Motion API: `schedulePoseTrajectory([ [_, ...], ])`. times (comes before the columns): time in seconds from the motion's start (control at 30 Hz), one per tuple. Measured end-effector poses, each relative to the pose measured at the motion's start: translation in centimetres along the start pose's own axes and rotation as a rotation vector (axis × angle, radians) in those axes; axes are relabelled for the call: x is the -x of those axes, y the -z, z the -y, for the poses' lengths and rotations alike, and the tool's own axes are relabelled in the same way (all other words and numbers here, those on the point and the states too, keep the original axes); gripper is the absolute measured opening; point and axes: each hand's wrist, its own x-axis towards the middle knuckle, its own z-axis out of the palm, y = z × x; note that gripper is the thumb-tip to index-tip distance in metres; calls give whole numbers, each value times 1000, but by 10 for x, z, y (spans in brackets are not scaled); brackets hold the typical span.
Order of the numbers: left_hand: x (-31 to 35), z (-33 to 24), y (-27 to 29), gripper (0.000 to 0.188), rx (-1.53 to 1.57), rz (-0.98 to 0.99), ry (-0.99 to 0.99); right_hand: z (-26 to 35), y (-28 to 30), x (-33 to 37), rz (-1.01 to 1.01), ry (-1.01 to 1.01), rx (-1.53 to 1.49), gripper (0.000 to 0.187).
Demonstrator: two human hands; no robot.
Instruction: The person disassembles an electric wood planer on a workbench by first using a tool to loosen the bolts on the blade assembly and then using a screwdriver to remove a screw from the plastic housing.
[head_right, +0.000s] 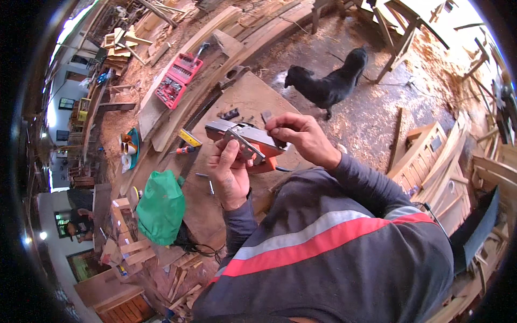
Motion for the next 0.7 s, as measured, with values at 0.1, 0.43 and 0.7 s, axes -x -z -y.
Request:
schedulePoseTrajectory([
  [0.1, 7, -7, -15, 11, -89, -36, 5, 8, -5, 6, 2, -46, 7, 17],
  [0.43, 7, -1, -19, 18, -126, 23, 80, 14, 2, 13, 193, -77, -69, 19],
  [0.7, 2, 5, -21, 19, -59, 63, 166, 17, 4, 18, 183, -112, -52, 14],
])
